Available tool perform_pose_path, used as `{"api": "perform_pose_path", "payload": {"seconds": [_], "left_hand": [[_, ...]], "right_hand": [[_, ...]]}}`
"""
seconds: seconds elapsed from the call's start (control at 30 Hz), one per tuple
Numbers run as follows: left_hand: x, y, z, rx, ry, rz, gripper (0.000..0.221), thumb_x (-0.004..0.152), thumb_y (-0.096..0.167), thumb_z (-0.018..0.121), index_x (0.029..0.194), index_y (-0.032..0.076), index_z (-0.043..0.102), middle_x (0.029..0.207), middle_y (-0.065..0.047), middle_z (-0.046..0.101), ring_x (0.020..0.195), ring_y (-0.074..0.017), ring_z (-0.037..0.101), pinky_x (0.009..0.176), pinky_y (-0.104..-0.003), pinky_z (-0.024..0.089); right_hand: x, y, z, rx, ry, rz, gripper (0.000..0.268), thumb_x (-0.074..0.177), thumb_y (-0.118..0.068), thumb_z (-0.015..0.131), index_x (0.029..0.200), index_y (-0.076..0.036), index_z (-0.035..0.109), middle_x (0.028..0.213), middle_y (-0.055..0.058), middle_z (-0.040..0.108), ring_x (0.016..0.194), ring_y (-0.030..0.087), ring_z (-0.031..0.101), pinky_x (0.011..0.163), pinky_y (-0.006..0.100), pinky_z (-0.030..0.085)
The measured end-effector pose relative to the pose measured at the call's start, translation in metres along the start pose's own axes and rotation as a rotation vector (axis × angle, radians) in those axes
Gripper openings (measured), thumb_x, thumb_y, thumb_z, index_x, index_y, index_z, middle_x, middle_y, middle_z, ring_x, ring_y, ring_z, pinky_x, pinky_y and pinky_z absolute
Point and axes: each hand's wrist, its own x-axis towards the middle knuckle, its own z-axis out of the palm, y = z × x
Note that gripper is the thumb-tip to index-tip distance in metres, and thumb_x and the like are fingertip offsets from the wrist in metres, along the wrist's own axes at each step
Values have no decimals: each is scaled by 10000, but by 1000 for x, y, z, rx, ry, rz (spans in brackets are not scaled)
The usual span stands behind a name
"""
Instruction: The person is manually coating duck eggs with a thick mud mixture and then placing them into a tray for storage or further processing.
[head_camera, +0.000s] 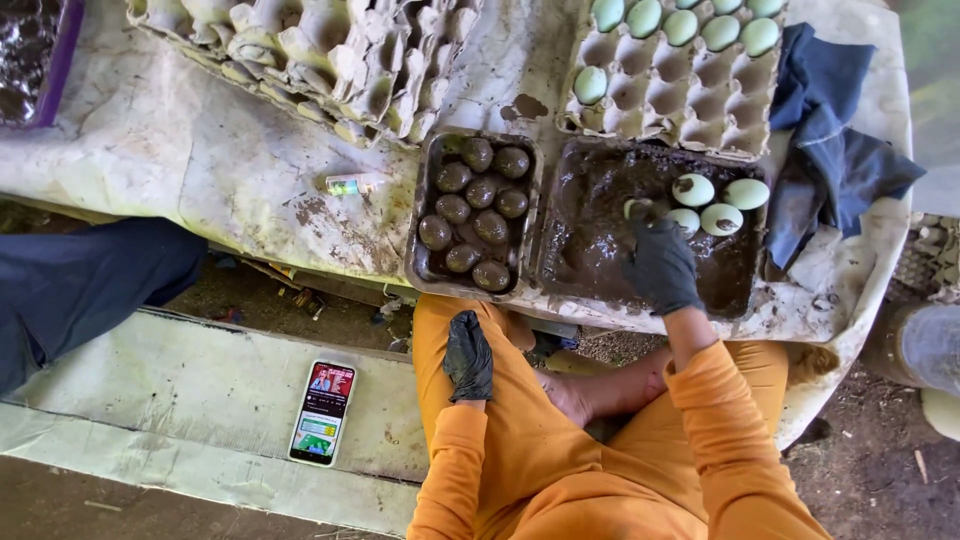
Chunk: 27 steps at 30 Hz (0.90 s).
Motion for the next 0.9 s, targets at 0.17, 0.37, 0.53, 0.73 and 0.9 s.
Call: {"api": "perform_pose_path", "payload": {"seconds": [0.17, 0.37, 0.53, 0.73, 0.9], "left_hand": [[5, 9, -10, -17, -36, 86, 266, 933, 359, 698, 1134, 192, 746, 818, -48, 735, 638, -287, 701, 518, -388, 601], [18, 12, -24, -18, -235, -55, 194, 971, 400, 646, 1066, 253, 728, 761, -16, 734, 578, -293, 697, 428, -438, 576], [-1, -1, -2, 63, -288, -97, 171, 970, 455, 632, 1074, 340, 704, 784, 73, 731, 599, -231, 705, 430, -384, 576], [27, 15, -28, 34, -340, -137, 156, 1004, 390, 614, 963, 261, 692, 691, -13, 707, 603, -306, 705, 424, -440, 572], [31, 19, -34, 51, -354, -131, 155, 1008, 389, 610, 939, 269, 679, 676, 16, 697, 575, -265, 704, 417, -402, 569]], "right_hand": [[-10, 20, 8, 189, 123, -36, 625, 909, -376, 572, 1468, -103, 522, 1206, 280, 629, 1080, 501, 622, 813, 567, 583], [3, 16, 3, 130, 97, 24, 656, 842, -365, 611, 1463, -157, 558, 1121, 223, 691, 1072, 474, 653, 892, 577, 571], [21, 30, 41, 180, 125, 63, 430, 862, -448, 617, 1238, -247, 668, 1099, 127, 652, 1094, 422, 627, 902, 560, 549], [15, 11, 27, 168, 39, -129, 704, 770, -423, 652, 1407, -139, 559, 1077, 232, 556, 984, 525, 601, 750, 594, 589], [13, -1, 55, 255, -93, 27, 941, 767, -477, 714, 1605, -217, 374, 1146, 318, 547, 948, 579, 631, 757, 637, 600]]}}
